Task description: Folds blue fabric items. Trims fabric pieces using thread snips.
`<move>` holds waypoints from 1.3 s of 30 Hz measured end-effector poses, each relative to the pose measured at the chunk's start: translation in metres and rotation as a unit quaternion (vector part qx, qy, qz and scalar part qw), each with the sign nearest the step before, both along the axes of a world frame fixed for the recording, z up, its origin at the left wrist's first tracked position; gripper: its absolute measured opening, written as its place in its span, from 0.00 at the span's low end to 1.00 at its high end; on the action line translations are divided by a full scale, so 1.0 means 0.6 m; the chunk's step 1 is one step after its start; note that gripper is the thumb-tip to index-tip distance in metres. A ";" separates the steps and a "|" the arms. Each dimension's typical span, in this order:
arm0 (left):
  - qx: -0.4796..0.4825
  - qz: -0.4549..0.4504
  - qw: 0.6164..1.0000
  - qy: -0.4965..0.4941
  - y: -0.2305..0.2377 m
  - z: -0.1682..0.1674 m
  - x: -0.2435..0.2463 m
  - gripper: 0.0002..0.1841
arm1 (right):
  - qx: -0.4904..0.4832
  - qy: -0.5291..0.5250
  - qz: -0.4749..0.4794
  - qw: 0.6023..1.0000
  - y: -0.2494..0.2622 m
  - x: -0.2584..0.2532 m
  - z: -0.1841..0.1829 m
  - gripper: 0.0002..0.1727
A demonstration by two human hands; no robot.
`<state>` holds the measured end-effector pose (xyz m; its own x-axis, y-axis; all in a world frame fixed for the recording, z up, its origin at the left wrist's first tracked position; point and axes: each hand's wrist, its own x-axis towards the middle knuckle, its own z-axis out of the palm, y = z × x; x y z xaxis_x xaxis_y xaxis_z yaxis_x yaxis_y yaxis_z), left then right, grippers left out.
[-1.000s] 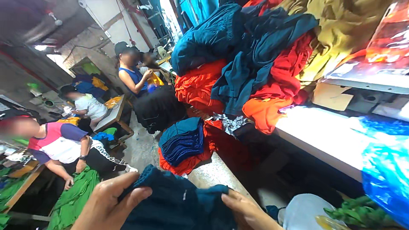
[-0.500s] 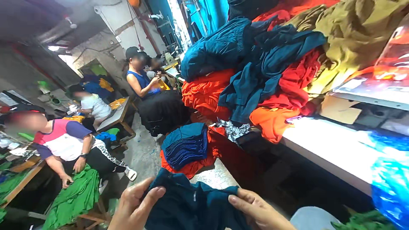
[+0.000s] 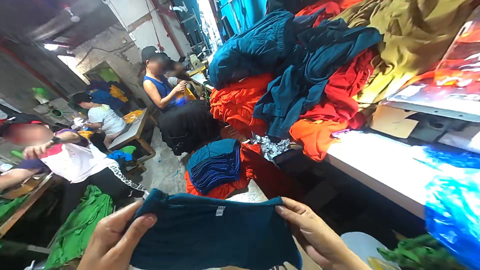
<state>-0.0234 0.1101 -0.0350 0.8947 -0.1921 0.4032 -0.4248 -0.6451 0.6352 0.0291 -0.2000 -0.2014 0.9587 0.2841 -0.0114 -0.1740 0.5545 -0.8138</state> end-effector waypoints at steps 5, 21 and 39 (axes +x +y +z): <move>0.005 -0.004 1.000 -0.004 0.002 0.005 0.000 0.13 | -0.080 -0.088 -0.064 0.991 0.005 0.009 -0.013 0.11; -0.020 0.009 1.000 0.000 -0.010 0.033 0.000 0.13 | -0.191 -0.342 -0.070 0.917 -0.024 0.065 0.014 0.09; 0.021 0.095 0.993 -0.069 -0.041 0.136 0.027 0.12 | -0.077 -0.293 0.042 0.952 0.001 0.114 0.044 0.08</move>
